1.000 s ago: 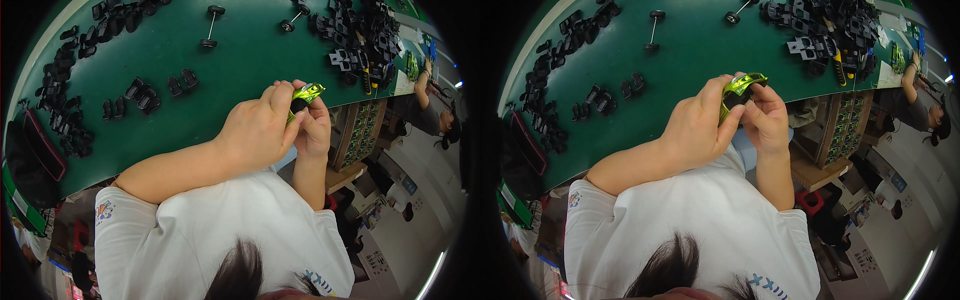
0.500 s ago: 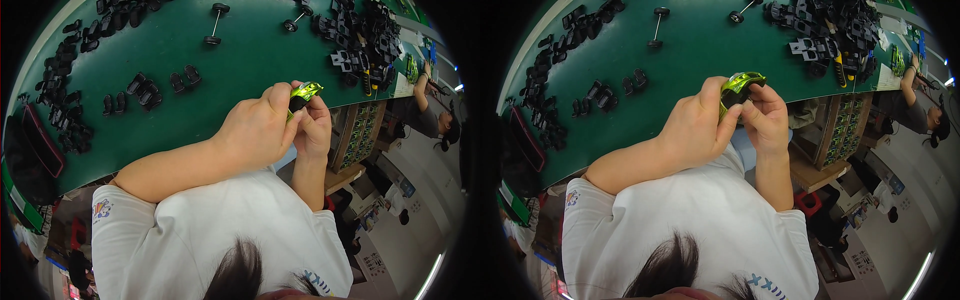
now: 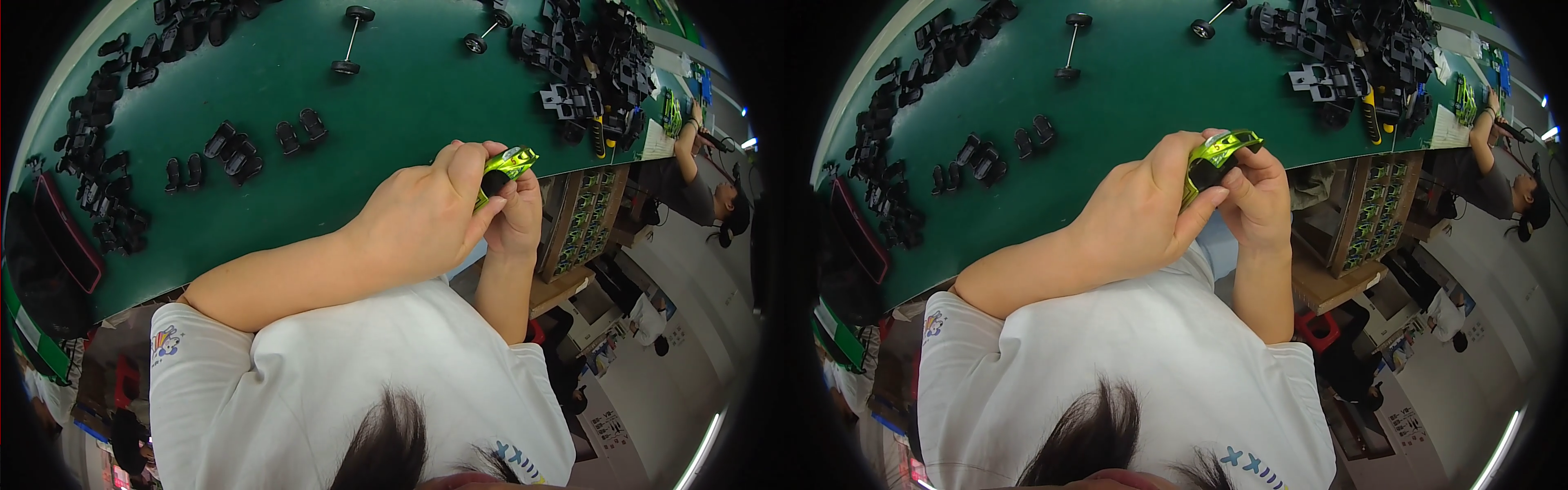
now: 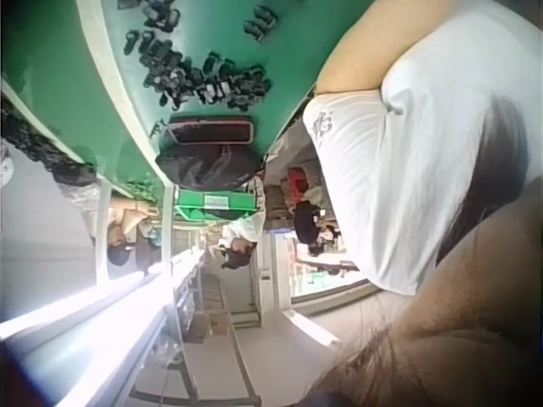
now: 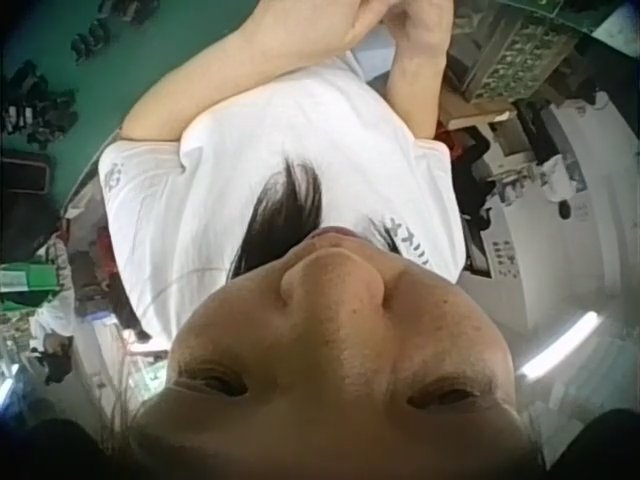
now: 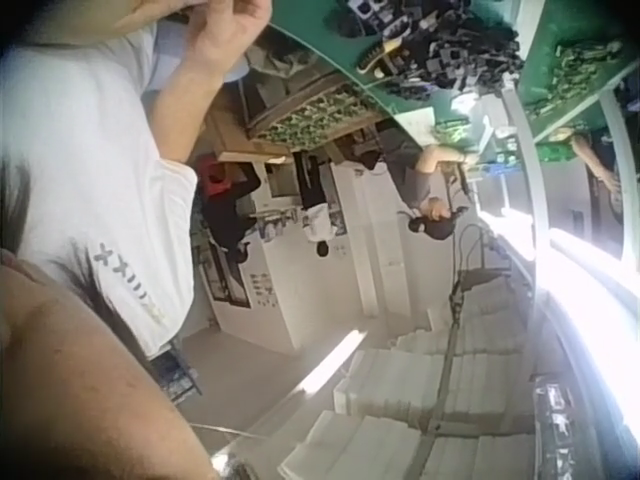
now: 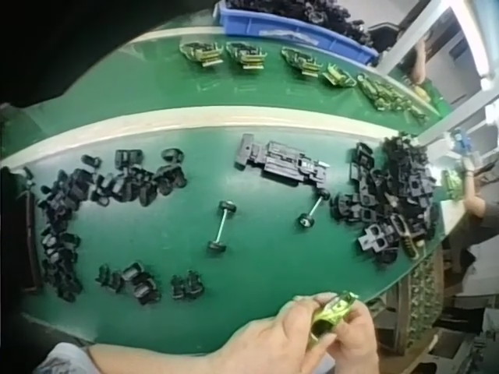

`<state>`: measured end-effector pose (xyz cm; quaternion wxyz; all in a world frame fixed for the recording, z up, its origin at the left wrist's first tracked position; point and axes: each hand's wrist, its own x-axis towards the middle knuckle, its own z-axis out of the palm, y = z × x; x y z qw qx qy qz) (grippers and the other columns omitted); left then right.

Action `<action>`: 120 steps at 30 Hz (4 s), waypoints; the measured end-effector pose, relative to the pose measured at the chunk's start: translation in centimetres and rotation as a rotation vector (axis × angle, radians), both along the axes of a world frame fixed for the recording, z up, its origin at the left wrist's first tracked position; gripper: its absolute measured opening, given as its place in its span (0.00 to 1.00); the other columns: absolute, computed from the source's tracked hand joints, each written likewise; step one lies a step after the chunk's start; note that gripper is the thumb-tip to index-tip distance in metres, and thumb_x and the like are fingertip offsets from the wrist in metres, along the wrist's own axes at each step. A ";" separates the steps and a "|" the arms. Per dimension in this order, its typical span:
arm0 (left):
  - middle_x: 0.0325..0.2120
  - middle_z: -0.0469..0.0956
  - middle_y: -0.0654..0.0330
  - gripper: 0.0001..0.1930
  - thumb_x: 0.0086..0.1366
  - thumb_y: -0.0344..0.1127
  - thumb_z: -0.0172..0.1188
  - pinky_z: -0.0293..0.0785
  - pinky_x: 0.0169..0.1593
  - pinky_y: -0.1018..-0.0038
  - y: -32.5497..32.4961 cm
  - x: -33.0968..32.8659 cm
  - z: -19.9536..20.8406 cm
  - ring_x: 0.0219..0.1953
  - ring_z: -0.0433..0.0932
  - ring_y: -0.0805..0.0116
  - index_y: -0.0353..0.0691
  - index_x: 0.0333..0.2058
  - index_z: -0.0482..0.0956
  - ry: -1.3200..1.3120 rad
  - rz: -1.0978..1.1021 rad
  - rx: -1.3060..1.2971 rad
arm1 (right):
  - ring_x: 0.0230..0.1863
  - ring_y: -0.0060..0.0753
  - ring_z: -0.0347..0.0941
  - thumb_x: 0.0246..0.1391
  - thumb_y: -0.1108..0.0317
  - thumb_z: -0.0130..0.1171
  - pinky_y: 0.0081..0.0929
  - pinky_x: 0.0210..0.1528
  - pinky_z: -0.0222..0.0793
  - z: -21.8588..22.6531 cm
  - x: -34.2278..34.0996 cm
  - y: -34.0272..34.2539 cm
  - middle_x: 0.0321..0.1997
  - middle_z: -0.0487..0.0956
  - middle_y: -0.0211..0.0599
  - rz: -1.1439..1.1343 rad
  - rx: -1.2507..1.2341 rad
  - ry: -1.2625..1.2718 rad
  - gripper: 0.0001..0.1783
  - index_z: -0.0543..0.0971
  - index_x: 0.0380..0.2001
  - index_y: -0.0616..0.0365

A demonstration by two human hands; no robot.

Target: The person assembles toy cars by attaching small seat pieces to an interior base, fitting the interior and wheel axles into the car body, and snapping the chassis plate onto the bottom by hand. After pressing the components together, the person places the completed car on the conveyor and starts assembling another interior base.

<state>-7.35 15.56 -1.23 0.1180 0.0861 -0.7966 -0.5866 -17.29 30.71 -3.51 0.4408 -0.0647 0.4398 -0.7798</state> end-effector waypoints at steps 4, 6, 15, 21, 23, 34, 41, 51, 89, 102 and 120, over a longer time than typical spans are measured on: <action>0.37 0.77 0.43 0.24 0.63 0.34 0.60 0.78 0.30 0.66 -0.1 0.1 0.1 0.25 0.80 0.52 0.22 0.50 0.62 -0.010 -0.019 -0.040 | 0.52 0.34 0.76 0.55 0.72 0.64 0.33 0.55 0.73 0.2 -0.1 -0.2 0.55 0.76 0.44 0.006 0.015 -0.008 0.21 0.75 0.52 0.64; 0.36 0.77 0.44 0.24 0.63 0.33 0.60 0.78 0.29 0.66 0.0 0.2 0.1 0.25 0.80 0.52 0.22 0.50 0.62 -0.019 -0.023 -0.056 | 0.51 0.34 0.76 0.55 0.73 0.64 0.32 0.53 0.75 0.3 -0.1 -0.2 0.54 0.77 0.44 0.016 0.027 0.011 0.21 0.75 0.52 0.65; 0.29 0.77 0.46 0.22 0.63 0.32 0.59 0.76 0.27 0.65 0.2 0.4 0.0 0.22 0.79 0.53 0.21 0.48 0.62 -0.010 -0.002 -0.031 | 0.50 0.34 0.77 0.55 0.73 0.64 0.31 0.51 0.76 0.8 0.8 -0.6 0.51 0.78 0.45 -0.054 0.087 0.073 0.19 0.76 0.50 0.67; 0.27 0.77 0.45 0.22 0.64 0.34 0.58 0.75 0.26 0.63 -0.5 0.0 0.6 0.21 0.78 0.50 0.23 0.48 0.62 -0.047 -0.014 -0.004 | 0.50 0.34 0.76 0.57 0.74 0.61 0.32 0.53 0.74 0.5 1.4 -0.8 0.51 0.78 0.44 -0.177 0.108 0.039 0.16 0.77 0.49 0.63; 0.27 0.76 0.44 0.22 0.64 0.34 0.58 0.76 0.26 0.63 -0.7 -0.1 0.6 0.22 0.78 0.50 0.24 0.48 0.63 -0.080 -0.027 0.011 | 0.52 0.35 0.75 0.57 0.74 0.61 0.34 0.56 0.72 0.4 1.0 -0.6 0.54 0.77 0.46 -0.153 0.113 0.026 0.16 0.77 0.50 0.61; 0.35 0.78 0.47 0.21 0.62 0.32 0.61 0.77 0.33 0.69 -1.3 -0.2 0.9 0.30 0.81 0.55 0.31 0.50 0.67 -0.076 -0.073 0.147 | 0.56 0.37 0.73 0.55 0.69 0.66 0.36 0.59 0.70 0.4 0.9 -0.2 0.58 0.74 0.46 -0.133 0.048 0.049 0.24 0.74 0.53 0.62; 0.39 0.77 0.55 0.20 0.66 0.37 0.60 0.74 0.39 0.73 -1.1 -0.7 0.4 0.36 0.77 0.70 0.33 0.50 0.66 -0.113 -0.047 0.884 | 0.55 0.34 0.73 0.53 0.66 0.68 0.34 0.60 0.67 2.3 1.2 -1.0 0.54 0.77 0.43 -0.158 0.138 0.254 0.30 0.72 0.57 0.66; 0.43 0.73 0.63 0.20 0.68 0.37 0.58 0.72 0.46 0.77 -1.2 -0.9 0.4 0.43 0.72 0.78 0.35 0.54 0.65 -0.184 -0.148 1.222 | 0.47 0.26 0.75 0.51 0.62 0.70 0.21 0.44 0.72 3.4 1.4 -1.2 0.49 0.78 0.40 -0.169 0.196 0.295 0.34 0.71 0.56 0.69; 0.33 0.79 0.47 0.21 0.58 0.28 0.61 0.77 0.28 0.69 -0.9 0.4 1.0 0.25 0.81 0.55 0.24 0.48 0.67 -0.032 -0.065 -0.052 | 0.47 0.27 0.76 0.55 0.67 0.66 0.26 0.53 0.71 1.3 1.7 -0.7 0.48 0.80 0.40 -0.145 0.214 0.311 0.23 0.75 0.51 0.68; 0.29 0.78 0.49 0.20 0.60 0.29 0.60 0.76 0.26 0.67 -0.8 0.2 0.9 0.24 0.80 0.55 0.26 0.48 0.67 -0.061 -0.061 -0.021 | 0.48 0.28 0.76 0.54 0.71 0.66 0.27 0.53 0.71 1.7 1.8 -1.4 0.49 0.79 0.40 -0.188 0.232 0.294 0.20 0.75 0.49 0.67; 0.23 0.73 0.51 0.15 0.57 0.29 0.61 0.72 0.19 0.69 -0.1 -0.1 0.3 0.18 0.77 0.57 0.29 0.37 0.65 0.007 0.027 -0.084 | 0.23 0.11 0.66 0.43 0.78 0.71 0.10 0.22 0.55 6.5 1.9 -3.3 0.27 0.75 0.27 -0.228 0.795 0.849 0.10 0.82 0.31 0.66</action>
